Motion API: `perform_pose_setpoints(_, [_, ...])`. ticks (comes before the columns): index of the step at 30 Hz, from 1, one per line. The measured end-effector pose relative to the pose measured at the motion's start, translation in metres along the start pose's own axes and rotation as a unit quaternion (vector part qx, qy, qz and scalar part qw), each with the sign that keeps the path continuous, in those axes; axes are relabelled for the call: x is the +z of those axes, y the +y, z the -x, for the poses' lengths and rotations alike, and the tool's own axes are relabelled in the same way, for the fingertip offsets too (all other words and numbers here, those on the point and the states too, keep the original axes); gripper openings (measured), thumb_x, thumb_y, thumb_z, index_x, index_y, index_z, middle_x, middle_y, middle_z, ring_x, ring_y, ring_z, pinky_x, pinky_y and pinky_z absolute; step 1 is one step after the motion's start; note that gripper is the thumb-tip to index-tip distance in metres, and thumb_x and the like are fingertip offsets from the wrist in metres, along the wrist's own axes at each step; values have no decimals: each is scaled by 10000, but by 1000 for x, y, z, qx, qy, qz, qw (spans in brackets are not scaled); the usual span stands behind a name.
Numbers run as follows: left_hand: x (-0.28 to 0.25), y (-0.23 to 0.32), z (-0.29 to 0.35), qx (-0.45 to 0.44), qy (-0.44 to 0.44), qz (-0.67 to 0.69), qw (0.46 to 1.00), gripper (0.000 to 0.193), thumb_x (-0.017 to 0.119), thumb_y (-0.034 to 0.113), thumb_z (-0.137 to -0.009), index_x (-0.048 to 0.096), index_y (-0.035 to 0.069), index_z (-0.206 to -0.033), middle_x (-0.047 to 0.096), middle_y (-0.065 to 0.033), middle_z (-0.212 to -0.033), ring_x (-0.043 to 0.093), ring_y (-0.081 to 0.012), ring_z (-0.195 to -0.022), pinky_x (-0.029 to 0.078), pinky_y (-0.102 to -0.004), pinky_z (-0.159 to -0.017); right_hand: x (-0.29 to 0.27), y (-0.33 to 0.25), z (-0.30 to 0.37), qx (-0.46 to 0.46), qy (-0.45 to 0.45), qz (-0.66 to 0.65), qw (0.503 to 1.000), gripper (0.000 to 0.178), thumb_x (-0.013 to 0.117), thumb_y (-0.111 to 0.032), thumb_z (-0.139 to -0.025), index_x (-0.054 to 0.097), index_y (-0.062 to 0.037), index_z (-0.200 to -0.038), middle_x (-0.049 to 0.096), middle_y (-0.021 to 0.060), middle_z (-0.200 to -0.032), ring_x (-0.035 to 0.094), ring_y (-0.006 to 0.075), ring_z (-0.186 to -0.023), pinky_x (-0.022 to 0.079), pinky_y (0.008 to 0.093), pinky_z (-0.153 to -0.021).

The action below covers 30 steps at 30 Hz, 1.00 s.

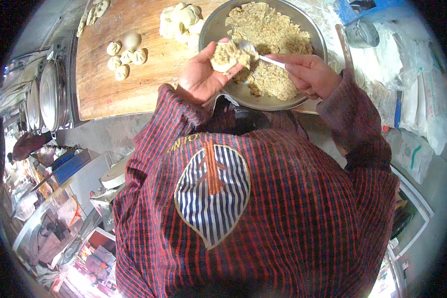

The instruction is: The person repeatedly scoops a grainy filling from a metal bowl with a spoon, places it into small dough discs, and pleats the edges to seal them into dumplings. Finished dumplings are placed on a wooden board. The person handles dough and filling one at a time throughout the clip.

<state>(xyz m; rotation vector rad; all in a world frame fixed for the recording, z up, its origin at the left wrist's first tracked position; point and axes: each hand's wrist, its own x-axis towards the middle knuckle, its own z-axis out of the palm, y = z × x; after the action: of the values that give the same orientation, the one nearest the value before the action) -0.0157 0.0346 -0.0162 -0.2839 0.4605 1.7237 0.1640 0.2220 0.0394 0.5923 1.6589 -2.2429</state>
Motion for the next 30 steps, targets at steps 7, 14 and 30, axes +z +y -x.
perform_pose_setpoints(7, [10, -9, -11, -20, -97, 63, 993, 384, 363, 305, -974, 418, 35, -1240, 509, -148, -1234, 497, -294, -1139, 435, -470, -963, 30, 28, -19, -342, 235, 560, 717, 424, 416, -68, -904, 432, -120, -1324, 643, 127, -907, 624, 269, -693, 501, 362, -603])
perform_pose_setpoints(14, [19, -11, -6, 3, -56, 53, 997, 299, 484, 249, -936, 493, 50, -1160, 559, -122, -1159, 537, -262, -1084, 469, -452, -930, 49, 30, -8, -230, 219, 390, 864, 453, 395, -45, -898, 377, -94, -1348, 591, 201, -1101, 620, 333, -896, 489, 391, -796])
perform_pose_setpoints(30, [17, -10, 4, -43, -91, 68, 993, 278, 464, 88, -888, 488, 21, -1157, 523, -216, -1179, 527, -307, -1103, 476, -437, -934, 9, 19, -19, -70, 314, 588, 742, 392, 448, -135, -916, 431, -45, -1296, 479, 232, -1258, 509, 306, -1129, 390, 364, -956])
